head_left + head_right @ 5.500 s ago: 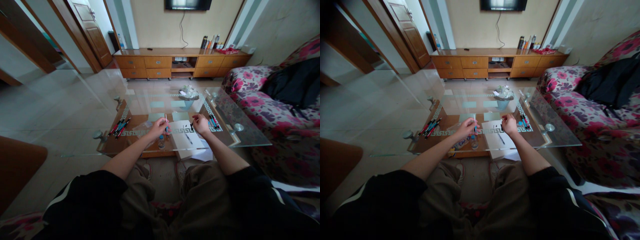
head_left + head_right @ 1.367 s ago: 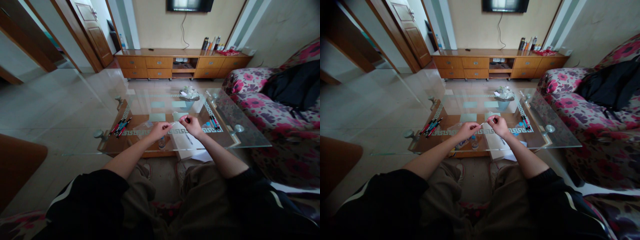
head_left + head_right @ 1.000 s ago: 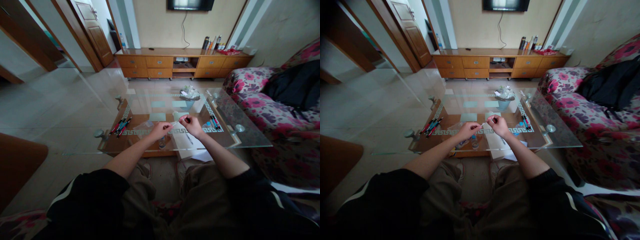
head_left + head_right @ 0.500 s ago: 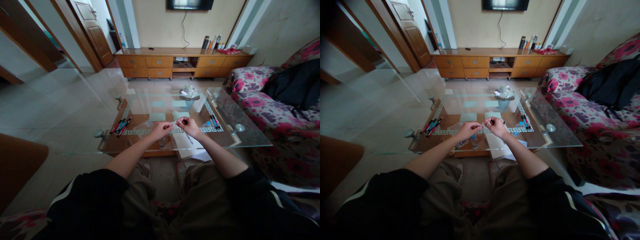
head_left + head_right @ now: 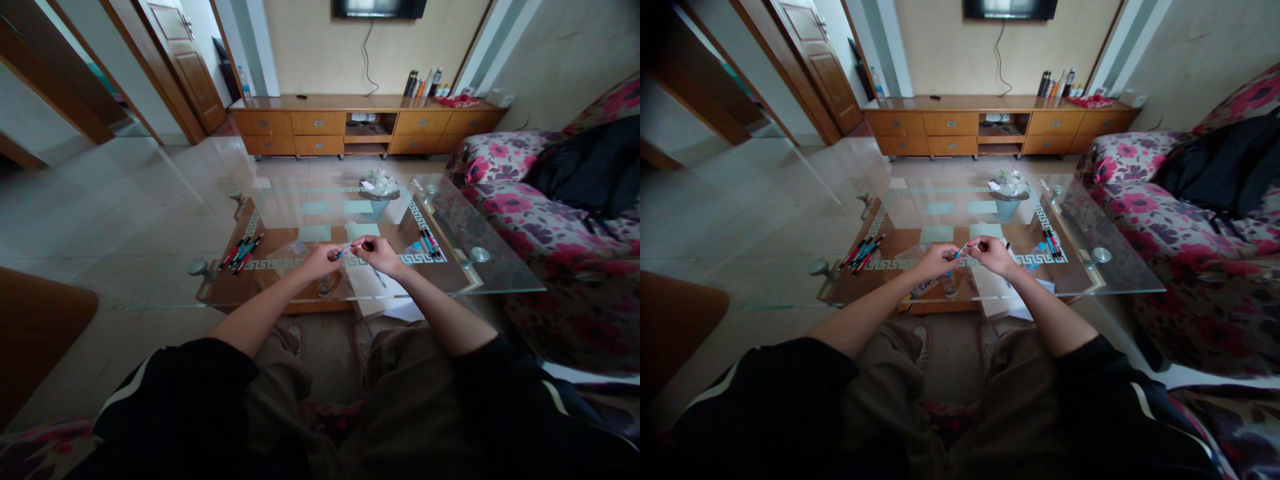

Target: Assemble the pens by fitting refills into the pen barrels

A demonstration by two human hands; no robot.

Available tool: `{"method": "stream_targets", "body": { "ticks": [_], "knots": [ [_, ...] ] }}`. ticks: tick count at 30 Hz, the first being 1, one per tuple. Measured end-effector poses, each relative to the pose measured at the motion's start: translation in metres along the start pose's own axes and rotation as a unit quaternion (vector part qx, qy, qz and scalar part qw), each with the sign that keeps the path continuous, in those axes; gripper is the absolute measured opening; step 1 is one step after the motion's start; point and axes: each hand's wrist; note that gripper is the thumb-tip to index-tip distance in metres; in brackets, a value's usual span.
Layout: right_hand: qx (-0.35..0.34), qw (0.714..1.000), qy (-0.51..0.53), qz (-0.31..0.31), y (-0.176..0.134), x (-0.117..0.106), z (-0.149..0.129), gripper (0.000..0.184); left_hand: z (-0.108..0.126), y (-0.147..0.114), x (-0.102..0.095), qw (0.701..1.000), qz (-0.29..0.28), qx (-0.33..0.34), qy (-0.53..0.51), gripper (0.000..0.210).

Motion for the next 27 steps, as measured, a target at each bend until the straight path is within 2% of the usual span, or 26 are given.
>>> {"method": "stream_targets", "body": {
  "ticks": [2, 3, 7, 9, 11, 13, 19, 27],
  "knots": [
    [0.046, 0.993, 0.098, 0.039, 0.002, 0.000, -0.006, 0.043, -0.001, 0.000, 0.001, 1.000, -0.005, -0.020, -0.016, 0.025],
    [0.077, 0.981, 0.166, 0.059, 0.003, -0.002, -0.010, 0.045, -0.001, 0.000, 0.001, 0.999, -0.008, -0.030, -0.031, 0.026],
    [0.169, 0.886, 0.425, 0.075, 0.007, -0.013, -0.020, 0.042, -0.005, 0.000, 0.004, 0.993, -0.013, -0.060, -0.096, 0.029],
    [0.189, 0.849, 0.488, 0.068, 0.006, -0.019, -0.022, 0.038, -0.007, 0.001, 0.005, 0.991, -0.013, -0.070, -0.117, 0.030],
    [0.201, 0.835, 0.508, 0.063, 0.005, -0.022, -0.021, 0.036, -0.008, 0.001, 0.005, 0.989, -0.015, -0.076, -0.129, 0.030],
    [0.202, 0.842, 0.497, 0.062, 0.004, -0.023, -0.019, 0.034, -0.008, 0.002, 0.004, 0.988, -0.014, -0.076, -0.133, 0.030],
    [0.165, 0.891, 0.419, 0.062, 0.005, -0.019, -0.014, 0.029, -0.006, 0.002, 0.003, 0.989, -0.012, -0.079, -0.128, 0.029],
    [0.158, 0.887, 0.427, 0.078, 0.006, -0.018, -0.006, 0.020, -0.006, 0.001, 0.003, 0.988, -0.016, -0.080, -0.129, 0.030]
  ]
}}
Point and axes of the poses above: each hand's wrist, its own y-axis towards the middle knuckle, its own x-axis out of the palm, z = x × y, and after that the axes turned 11 degrees about -x, right-handed
